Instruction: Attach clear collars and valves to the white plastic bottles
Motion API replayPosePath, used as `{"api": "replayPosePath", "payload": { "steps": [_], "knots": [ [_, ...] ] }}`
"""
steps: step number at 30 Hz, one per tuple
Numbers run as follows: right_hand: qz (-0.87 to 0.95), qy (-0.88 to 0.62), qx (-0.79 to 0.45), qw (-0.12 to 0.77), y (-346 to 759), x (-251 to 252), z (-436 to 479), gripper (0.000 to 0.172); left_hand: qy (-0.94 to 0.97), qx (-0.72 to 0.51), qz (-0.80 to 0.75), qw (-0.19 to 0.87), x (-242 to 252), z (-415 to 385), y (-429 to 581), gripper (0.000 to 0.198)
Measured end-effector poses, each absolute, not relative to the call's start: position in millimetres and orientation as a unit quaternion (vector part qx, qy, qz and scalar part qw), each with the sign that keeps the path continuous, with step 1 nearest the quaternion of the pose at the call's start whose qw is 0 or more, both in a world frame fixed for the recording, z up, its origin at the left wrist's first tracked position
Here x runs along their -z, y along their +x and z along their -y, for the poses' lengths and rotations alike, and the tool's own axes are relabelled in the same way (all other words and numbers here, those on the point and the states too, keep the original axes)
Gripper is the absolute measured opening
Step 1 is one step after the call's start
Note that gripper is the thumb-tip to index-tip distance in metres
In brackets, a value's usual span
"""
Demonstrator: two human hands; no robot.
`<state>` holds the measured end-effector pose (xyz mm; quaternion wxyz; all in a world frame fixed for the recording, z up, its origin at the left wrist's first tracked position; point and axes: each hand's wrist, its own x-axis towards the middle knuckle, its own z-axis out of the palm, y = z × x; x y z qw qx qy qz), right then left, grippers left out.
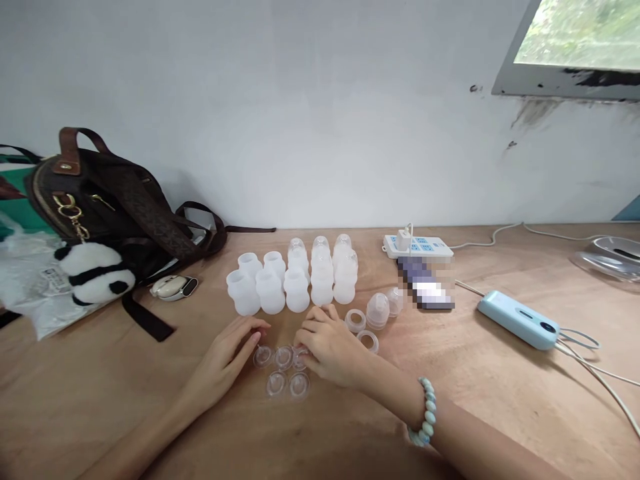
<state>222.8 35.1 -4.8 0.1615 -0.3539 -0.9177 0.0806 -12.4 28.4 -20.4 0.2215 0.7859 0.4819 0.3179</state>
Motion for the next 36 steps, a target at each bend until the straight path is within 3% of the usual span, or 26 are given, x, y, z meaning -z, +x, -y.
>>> {"api": "replayPosePath", "payload": {
  "steps": [12,19,23,26,28,30,36],
  "knots": [
    [0.902,-0.362,-0.112,0.208,225,9,-31,0.013,0.789,-0.314,-0.476,0.229,20,-30,-12,0.025],
    [0.902,-0.361,-0.125,0.199,227,4,-31,0.012,0.813,-0.301,-0.388,0.314,15,-27,-16,0.031],
    [0.884,-0.365,-0.069,0.284,244,-29,-48,0.004,0.799,-0.320,-0.390,0.327,18,-27,-17,0.032],
    [0.836,-0.423,0.039,0.347,256,-70,-73,0.009,0.790,-0.342,-0.393,0.325,18,-28,-16,0.031],
    [0.830,-0.450,0.091,0.316,254,-93,-93,0.009,0.785,-0.352,-0.399,0.319,17,-28,-16,0.031],
    [0.847,-0.467,0.119,0.225,244,-106,-113,0.012,0.780,-0.359,-0.408,0.310,15,-27,-16,0.030],
    [0.865,-0.472,0.117,0.127,195,-92,-157,0.026,0.765,-0.388,-0.432,0.280,15,-25,-16,0.028]
  ]
}}
